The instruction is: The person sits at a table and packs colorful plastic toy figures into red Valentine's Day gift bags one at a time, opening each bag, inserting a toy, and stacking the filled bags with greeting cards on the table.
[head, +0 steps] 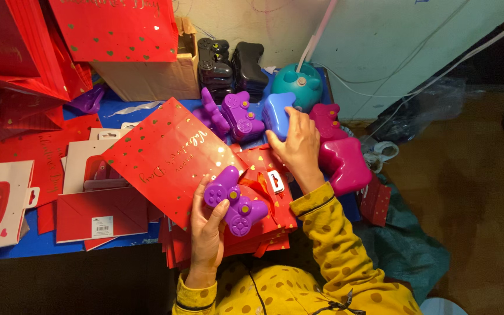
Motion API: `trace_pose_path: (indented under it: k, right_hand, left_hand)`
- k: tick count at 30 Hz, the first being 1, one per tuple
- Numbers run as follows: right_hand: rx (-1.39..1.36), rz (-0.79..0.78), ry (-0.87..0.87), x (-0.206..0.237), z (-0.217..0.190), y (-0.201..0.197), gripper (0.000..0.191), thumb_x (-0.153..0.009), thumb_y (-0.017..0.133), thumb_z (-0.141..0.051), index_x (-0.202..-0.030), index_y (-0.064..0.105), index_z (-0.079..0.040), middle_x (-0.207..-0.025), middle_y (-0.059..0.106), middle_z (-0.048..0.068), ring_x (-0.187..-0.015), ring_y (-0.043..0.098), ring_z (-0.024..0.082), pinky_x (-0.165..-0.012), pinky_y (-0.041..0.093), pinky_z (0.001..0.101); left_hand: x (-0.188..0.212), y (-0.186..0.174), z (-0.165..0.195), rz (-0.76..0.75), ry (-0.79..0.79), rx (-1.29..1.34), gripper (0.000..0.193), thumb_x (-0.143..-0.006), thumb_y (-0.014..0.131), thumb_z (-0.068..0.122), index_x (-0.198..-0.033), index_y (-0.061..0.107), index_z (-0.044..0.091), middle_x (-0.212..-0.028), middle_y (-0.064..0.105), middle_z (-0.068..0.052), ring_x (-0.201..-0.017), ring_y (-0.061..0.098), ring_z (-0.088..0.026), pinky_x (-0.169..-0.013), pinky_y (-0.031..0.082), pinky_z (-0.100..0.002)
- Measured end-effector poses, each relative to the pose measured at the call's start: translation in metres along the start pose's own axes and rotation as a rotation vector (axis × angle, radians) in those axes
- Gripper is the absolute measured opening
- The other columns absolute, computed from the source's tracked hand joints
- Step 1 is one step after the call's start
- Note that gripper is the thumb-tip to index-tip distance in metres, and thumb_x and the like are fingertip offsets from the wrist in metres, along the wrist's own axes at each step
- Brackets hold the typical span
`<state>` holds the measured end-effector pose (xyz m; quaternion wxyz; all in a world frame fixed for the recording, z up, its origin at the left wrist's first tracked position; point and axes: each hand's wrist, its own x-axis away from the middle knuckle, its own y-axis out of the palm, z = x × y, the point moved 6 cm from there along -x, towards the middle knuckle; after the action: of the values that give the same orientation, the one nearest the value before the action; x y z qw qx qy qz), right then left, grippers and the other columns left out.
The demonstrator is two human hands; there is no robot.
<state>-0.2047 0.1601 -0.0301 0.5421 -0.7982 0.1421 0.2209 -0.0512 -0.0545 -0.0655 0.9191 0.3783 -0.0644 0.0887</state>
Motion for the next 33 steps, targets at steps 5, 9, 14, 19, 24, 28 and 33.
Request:
trace_pose_path:
  k: [5,9,14,19,24,28,33]
  right_hand:
    - [0.040,-0.016,0.005,0.003,-0.002,0.008,0.079,-0.075,0.085,-0.035,-0.142,0.052,-0.009,-0.127,0.057,0.015,-0.116,0.055,0.036,-0.095,0.045,0.0505]
    - [0.049,0.000,0.030,0.005,-0.003,0.011,0.077,-0.077,0.085,-0.031,-0.144,0.052,-0.012,-0.130,0.055,0.013,-0.123,0.051,0.036,-0.100,0.043,0.0510]
    - [0.083,0.017,-0.010,0.008,-0.004,0.008,0.084,-0.074,0.089,-0.034,-0.145,0.049,-0.012,-0.138,0.050,0.016,-0.131,0.046,0.039,-0.106,0.039,0.0527]
    - [0.093,-0.037,0.006,0.008,-0.002,0.003,0.093,-0.074,0.091,-0.039,-0.148,0.043,-0.010,-0.141,0.048,0.018,-0.130,0.045,0.039,-0.108,0.036,0.0542]
    - [0.061,-0.047,-0.017,0.008,-0.019,-0.015,0.101,-0.069,0.091,-0.038,-0.151,0.040,-0.006,-0.141,0.046,0.022,-0.129,0.045,0.041,-0.107,0.034,0.0567]
    - [-0.090,-0.035,-0.204,0.018,-0.054,-0.055,0.093,-0.081,0.088,-0.034,-0.154,0.038,-0.006,-0.149,0.044,0.021,-0.137,0.044,0.041,-0.114,0.035,0.0536]
    - [-0.522,-0.501,-0.393,0.058,-0.104,-0.090,0.089,-0.079,0.088,-0.037,-0.151,0.043,-0.008,-0.147,0.050,0.014,-0.141,0.048,0.033,-0.119,0.036,0.0542]
  left_hand:
    - [0.000,0.004,-0.003,0.010,-0.021,-0.004,0.070,-0.089,0.067,0.004,-0.153,0.038,0.006,-0.138,0.054,-0.005,-0.120,0.059,-0.015,-0.103,0.050,-0.033]
    - [0.002,0.001,0.001,0.013,-0.004,-0.012,0.070,-0.091,0.067,0.003,-0.154,0.039,0.005,-0.135,0.056,-0.007,-0.116,0.059,-0.015,-0.102,0.050,-0.033]
    - [0.002,-0.003,0.004,0.018,0.020,-0.017,0.071,-0.091,0.067,0.003,-0.156,0.038,0.006,-0.134,0.056,-0.007,-0.115,0.059,-0.014,-0.103,0.050,-0.032]
    - [0.001,0.000,-0.001,0.003,-0.003,-0.002,0.070,-0.091,0.067,0.003,-0.155,0.038,0.005,-0.137,0.054,-0.007,-0.118,0.059,-0.015,-0.103,0.050,-0.033]
    - [0.001,0.002,-0.001,0.000,0.000,0.003,0.070,-0.090,0.067,0.003,-0.154,0.038,0.005,-0.141,0.052,-0.007,-0.121,0.058,-0.016,-0.105,0.049,-0.034]
    - [-0.003,0.001,0.004,0.011,0.054,-0.020,0.070,-0.091,0.066,0.002,-0.155,0.038,0.005,-0.141,0.054,-0.007,-0.124,0.058,-0.016,-0.108,0.049,-0.033]
    - [-0.013,-0.003,0.011,0.084,0.091,0.035,0.070,-0.093,0.065,0.003,-0.158,0.038,0.010,-0.135,0.058,-0.008,-0.116,0.061,-0.018,-0.097,0.052,-0.036]
